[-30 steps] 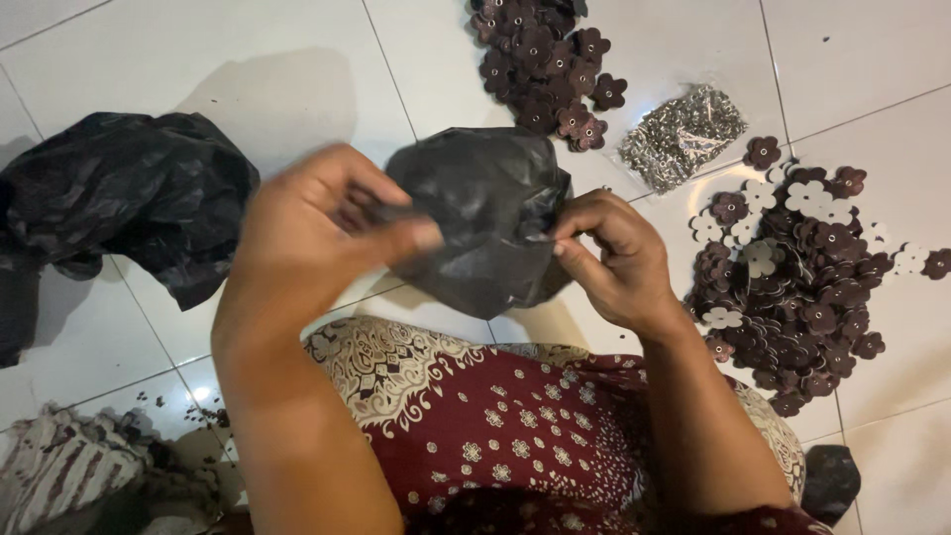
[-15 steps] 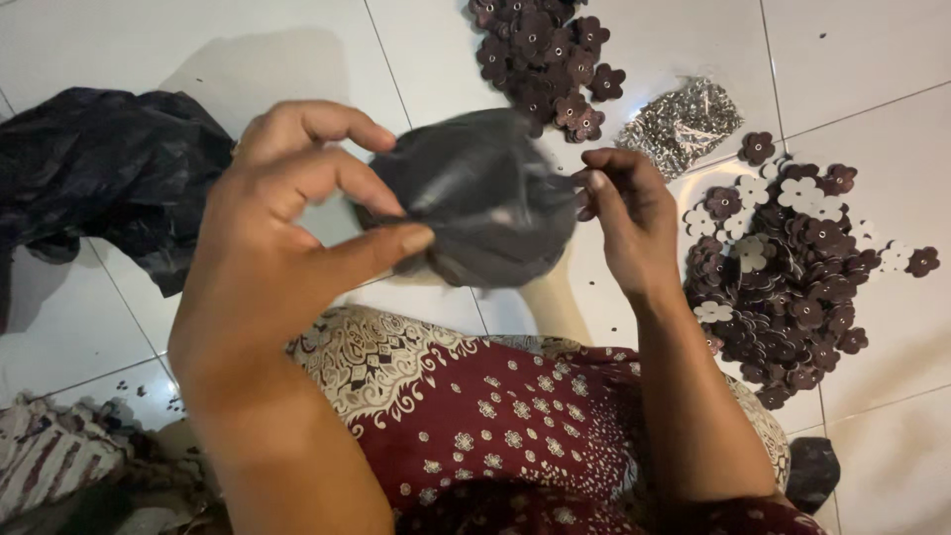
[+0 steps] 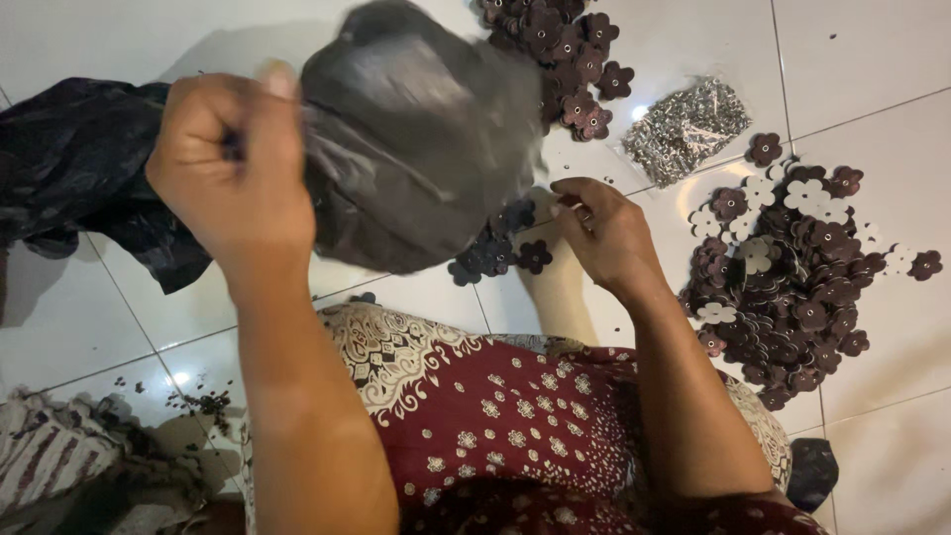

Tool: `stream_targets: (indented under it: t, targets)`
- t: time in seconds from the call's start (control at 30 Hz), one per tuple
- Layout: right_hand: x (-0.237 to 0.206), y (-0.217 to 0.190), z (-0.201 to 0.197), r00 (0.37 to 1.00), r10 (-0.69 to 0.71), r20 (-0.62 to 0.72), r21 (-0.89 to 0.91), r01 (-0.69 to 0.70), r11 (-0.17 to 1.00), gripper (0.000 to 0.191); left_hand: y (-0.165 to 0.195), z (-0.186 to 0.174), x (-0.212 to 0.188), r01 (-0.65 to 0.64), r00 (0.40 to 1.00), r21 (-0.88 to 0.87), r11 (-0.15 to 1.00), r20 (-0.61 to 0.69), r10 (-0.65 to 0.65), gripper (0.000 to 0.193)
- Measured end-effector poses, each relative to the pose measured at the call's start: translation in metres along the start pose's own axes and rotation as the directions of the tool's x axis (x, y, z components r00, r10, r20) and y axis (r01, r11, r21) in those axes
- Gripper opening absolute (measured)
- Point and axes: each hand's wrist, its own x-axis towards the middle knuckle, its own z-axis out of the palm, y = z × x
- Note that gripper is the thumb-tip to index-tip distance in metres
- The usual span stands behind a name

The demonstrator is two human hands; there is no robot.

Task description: The person sits on a tiled floor and assembles flower-shaped decorative pieces by hand. They pick up dark brown felt-like flowers and small metal fasteners, attach the fasteners to the center of each flower, and place the finished pieces into a black plastic bag. The person repeats this process for multiple flowers.

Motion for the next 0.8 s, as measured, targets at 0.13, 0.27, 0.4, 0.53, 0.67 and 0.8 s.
stream_targets:
  t: [0.13, 0.27, 0.4, 0.53, 0.67, 0.8]
  targets:
    - [0.000, 0.003, 0.001, 1.000, -0.018, 0.012, 0.003, 0.017, 1.000, 0.028, -0.023, -0.006, 0.009, 0.082, 0.974, -0.250, 0.965, -0.184, -0.131, 0.053]
    - [0.001, 0.002, 0.004, 0.999, -0.031, 0.038, -0.001, 0.031, 1.000, 0.028, -0.034, -0.016, 0.009, 0.257, 0.899, -0.601, 0.757, -0.139, -0.416, 0.035]
    - [0.000, -0.001, 0.008, 0.998, -0.041, 0.049, -0.031, 0.043, 0.999, 0.026, -0.040, -0.020, 0.012, 0.400, 0.833, -0.846, 0.353, 0.176, -0.525, 0.066]
    - [-0.001, -0.008, 0.021, 0.996, -0.022, 0.082, 0.070, 0.016, 0.997, 0.036, -0.044, -0.017, 0.008, 0.342, 0.756, -0.821, 0.457, -0.048, -0.653, 0.094]
    - [-0.005, -0.018, 0.042, 0.986, -0.160, 0.047, 0.189, 0.149, 0.971, 0.052, -0.050, -0.035, 0.009, 0.018, 0.554, -0.869, 0.495, -0.403, -0.728, 0.087]
    - [-0.007, -0.020, 0.053, 0.955, -0.289, -0.065, 0.006, 0.290, 0.957, 0.048, -0.059, -0.073, 0.014, 0.222, 0.262, -0.394, 0.892, -0.857, -0.443, 0.085]
